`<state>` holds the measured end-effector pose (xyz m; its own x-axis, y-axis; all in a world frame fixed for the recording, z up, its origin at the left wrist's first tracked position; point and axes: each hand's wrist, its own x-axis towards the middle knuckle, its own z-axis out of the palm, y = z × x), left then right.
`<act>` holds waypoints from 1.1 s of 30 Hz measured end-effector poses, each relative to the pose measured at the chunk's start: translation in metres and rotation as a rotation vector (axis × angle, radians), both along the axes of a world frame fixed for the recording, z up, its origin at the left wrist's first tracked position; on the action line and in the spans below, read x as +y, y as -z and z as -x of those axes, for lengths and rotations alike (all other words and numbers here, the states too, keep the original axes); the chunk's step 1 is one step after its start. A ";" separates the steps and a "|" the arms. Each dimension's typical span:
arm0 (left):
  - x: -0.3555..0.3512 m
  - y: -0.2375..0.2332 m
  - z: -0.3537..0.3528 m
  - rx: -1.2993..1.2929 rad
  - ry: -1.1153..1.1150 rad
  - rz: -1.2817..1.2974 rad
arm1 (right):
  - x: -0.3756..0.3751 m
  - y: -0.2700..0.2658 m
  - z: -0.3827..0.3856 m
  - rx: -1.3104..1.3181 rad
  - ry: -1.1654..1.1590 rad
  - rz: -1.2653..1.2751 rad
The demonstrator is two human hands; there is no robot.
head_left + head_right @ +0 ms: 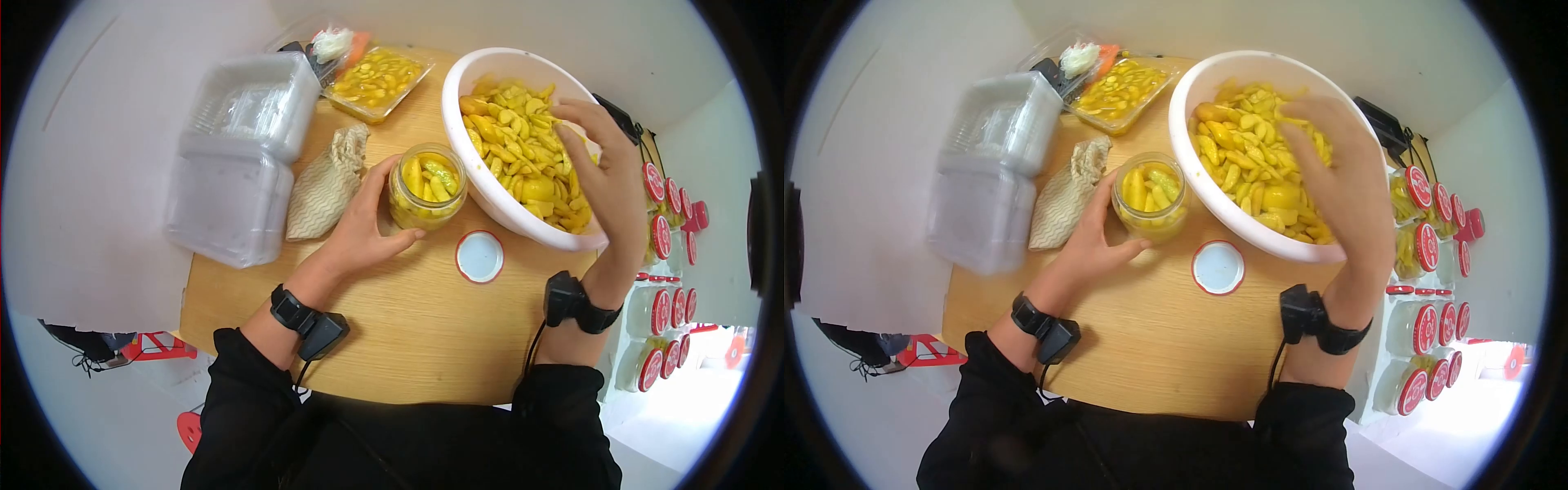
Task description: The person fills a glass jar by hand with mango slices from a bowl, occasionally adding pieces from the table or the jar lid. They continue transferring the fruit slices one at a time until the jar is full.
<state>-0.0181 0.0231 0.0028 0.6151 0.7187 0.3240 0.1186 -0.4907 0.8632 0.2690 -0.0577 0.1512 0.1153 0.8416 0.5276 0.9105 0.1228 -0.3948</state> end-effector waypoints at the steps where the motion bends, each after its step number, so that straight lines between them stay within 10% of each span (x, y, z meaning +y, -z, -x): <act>1: -0.001 -0.002 0.000 0.005 -0.002 0.001 | -0.003 0.000 -0.011 0.063 0.057 0.035; 33: 0.001 -0.001 0.001 0.004 0.001 -0.037 | 0.018 0.055 -0.024 -0.121 0.020 0.406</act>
